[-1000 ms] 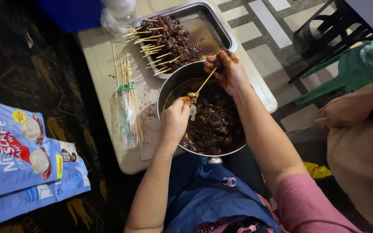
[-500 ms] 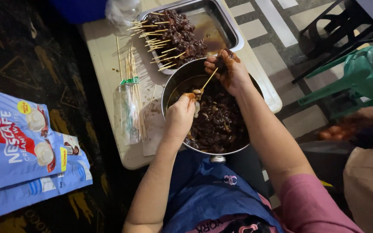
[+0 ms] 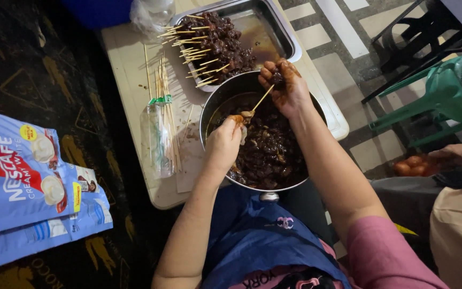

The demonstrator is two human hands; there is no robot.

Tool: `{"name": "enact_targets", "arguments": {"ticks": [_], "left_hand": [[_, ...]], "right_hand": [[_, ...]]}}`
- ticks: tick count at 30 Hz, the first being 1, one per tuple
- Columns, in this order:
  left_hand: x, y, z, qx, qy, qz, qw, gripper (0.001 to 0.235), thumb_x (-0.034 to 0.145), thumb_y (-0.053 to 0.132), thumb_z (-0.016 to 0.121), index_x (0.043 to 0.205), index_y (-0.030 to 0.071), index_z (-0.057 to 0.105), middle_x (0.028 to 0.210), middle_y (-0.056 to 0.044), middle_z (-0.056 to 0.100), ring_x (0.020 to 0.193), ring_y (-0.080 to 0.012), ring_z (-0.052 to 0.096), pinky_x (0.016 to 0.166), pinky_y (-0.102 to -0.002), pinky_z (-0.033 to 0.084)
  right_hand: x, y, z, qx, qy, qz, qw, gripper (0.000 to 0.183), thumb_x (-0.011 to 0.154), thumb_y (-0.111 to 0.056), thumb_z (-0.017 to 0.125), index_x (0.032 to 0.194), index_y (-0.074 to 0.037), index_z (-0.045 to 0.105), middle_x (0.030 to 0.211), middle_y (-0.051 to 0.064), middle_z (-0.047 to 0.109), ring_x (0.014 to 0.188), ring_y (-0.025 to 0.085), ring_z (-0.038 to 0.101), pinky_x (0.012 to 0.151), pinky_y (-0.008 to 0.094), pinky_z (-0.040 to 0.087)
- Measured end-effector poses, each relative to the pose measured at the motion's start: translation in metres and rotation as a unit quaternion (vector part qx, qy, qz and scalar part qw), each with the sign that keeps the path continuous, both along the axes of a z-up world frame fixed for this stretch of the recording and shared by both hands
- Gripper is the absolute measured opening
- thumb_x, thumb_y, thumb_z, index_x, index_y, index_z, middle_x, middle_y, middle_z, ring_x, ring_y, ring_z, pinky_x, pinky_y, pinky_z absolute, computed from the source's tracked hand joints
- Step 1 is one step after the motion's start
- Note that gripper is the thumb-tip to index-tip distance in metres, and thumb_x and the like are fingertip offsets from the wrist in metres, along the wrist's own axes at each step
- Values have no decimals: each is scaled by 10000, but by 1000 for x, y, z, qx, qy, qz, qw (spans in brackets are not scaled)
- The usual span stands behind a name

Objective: The person takes pieces of marinated meat from a metal bowl and threads them onto wooden skewers. They then place the completed skewers into a metal tray. The person repeats this process throughout the video.

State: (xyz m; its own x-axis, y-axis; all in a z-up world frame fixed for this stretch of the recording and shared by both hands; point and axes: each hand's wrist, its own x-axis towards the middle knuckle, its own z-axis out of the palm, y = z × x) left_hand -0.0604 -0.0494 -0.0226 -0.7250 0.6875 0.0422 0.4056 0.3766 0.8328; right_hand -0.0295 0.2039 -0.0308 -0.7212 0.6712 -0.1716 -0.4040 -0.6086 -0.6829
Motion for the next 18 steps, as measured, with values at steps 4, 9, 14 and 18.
{"name": "enact_targets", "arguments": {"ticks": [4,9,14,18], "left_hand": [[2,0,8,-6,12,1,1000,249,996,320,514,1061,142,677,839,-91,768,914,-345,739,837,-496,584],[1,5,-9,26,72,11,997,208,990,291,524,1048,147,661,719,-97,737,773,-331,745,709,-489,600],[21,14,2,28,336,70,939,87,933,180,616,917,107,661,659,-73,671,587,-273,707,523,-396,583],[34,14,15,33,470,97,877,95,959,163,629,954,85,683,659,-40,631,524,-229,693,454,-350,581]], "right_hand": [[2,-16,16,14,-6,-11,1000,95,1035,-210,570,1034,-135,629,1046,140,762,976,318,770,1006,565,619],[-6,-13,2,47,33,-2,998,114,1022,-262,613,997,-155,641,1036,144,765,974,318,778,969,537,633],[-6,-6,-3,56,40,-3,998,115,1033,-236,616,987,-133,638,1048,187,757,961,359,775,945,550,642],[-8,-6,-4,41,33,8,999,140,1042,-244,598,971,-137,653,1042,171,747,985,331,766,970,528,629]]}}
